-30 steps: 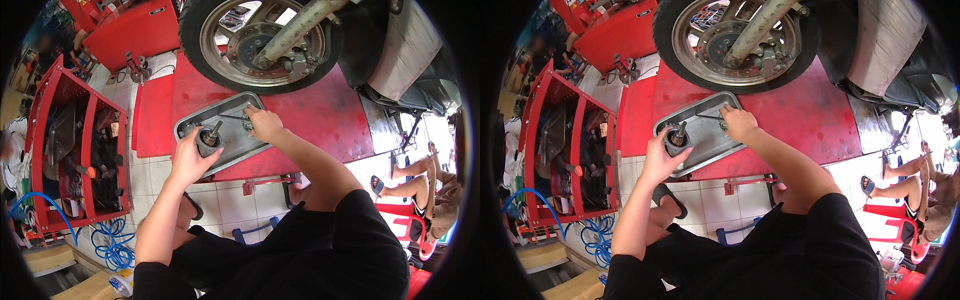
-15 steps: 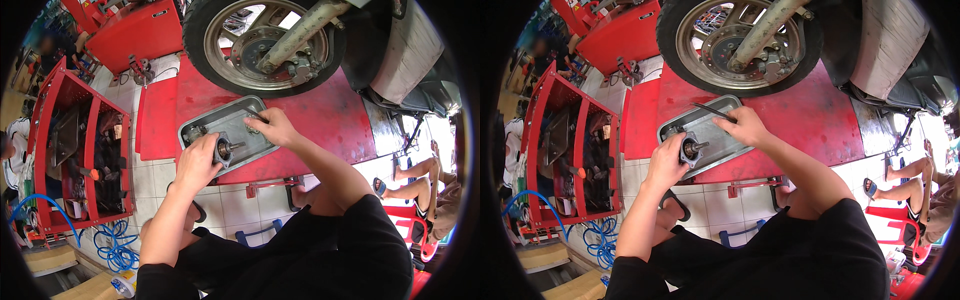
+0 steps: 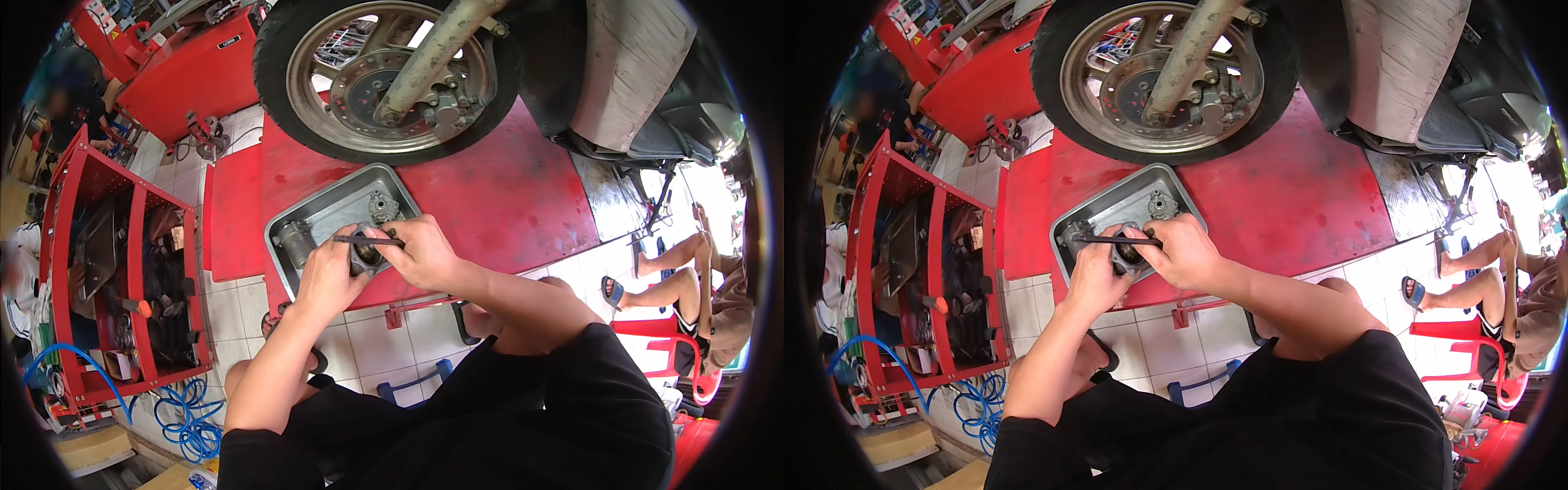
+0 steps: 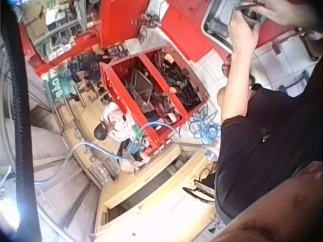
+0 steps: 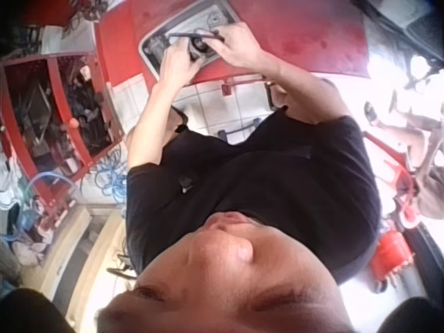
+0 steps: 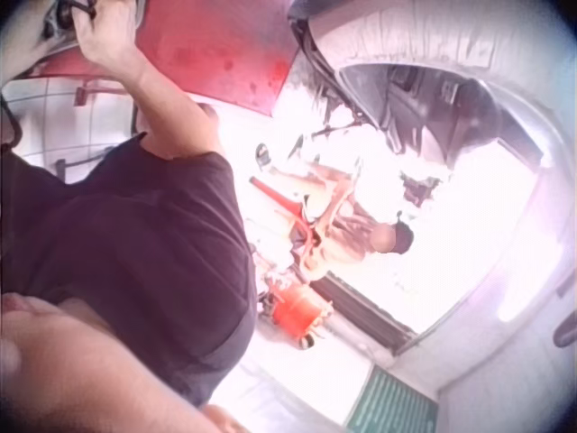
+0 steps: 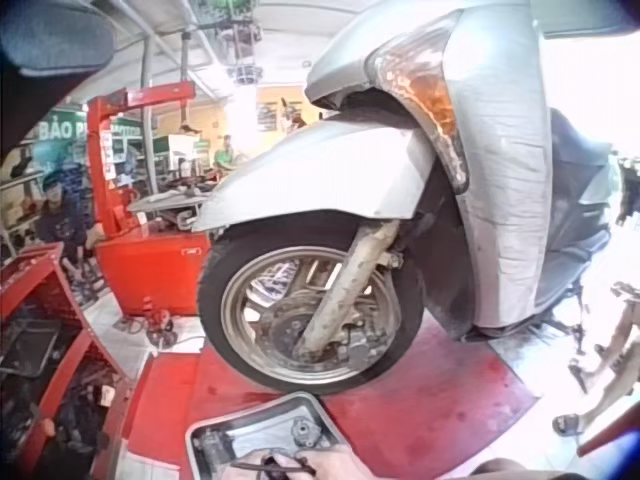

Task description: The person uses a screwdriver to disassemble a cylindrical motorcycle starter motor held over a metal tray. They remove internal components, including a rotor and brushes, and place them into the tray. The person then picks up a second similar motor and begins to disassemble it in the same manner.

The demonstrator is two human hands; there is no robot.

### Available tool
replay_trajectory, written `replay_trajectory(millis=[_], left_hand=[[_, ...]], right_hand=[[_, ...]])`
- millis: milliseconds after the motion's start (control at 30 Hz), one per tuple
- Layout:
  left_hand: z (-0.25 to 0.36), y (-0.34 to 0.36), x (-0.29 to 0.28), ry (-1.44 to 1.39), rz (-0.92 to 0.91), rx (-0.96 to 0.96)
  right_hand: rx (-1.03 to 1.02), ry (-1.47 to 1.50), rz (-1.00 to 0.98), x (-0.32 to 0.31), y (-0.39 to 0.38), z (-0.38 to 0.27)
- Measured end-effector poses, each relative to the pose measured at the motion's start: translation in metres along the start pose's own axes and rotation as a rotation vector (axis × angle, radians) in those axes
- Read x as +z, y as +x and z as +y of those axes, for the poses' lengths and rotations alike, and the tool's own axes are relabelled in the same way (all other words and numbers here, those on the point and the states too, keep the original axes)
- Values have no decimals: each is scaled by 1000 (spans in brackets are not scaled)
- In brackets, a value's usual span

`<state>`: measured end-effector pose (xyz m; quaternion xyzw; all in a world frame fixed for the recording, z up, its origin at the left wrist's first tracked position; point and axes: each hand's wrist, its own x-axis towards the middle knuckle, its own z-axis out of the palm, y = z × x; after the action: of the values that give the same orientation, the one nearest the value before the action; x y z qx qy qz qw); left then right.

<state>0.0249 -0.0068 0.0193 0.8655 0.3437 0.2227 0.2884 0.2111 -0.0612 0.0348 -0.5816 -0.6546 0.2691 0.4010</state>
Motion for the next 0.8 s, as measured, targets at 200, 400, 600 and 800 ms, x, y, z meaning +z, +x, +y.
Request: replay_trajectory(millis=[200,400,600,800], left_hand=[[11,9,8,-54,-11,-38],[17,18,0,-101,-33,-6],[12,8,5,-43,63,116],[-70,-27,-32,-101,224,-322]], right_hand=[[204,115,-17,-14,7,6],[-10,85,62,-25,-6,-8],[-18,1,97,-27,-19,-8],[22,739,934,-173,-2,24]])
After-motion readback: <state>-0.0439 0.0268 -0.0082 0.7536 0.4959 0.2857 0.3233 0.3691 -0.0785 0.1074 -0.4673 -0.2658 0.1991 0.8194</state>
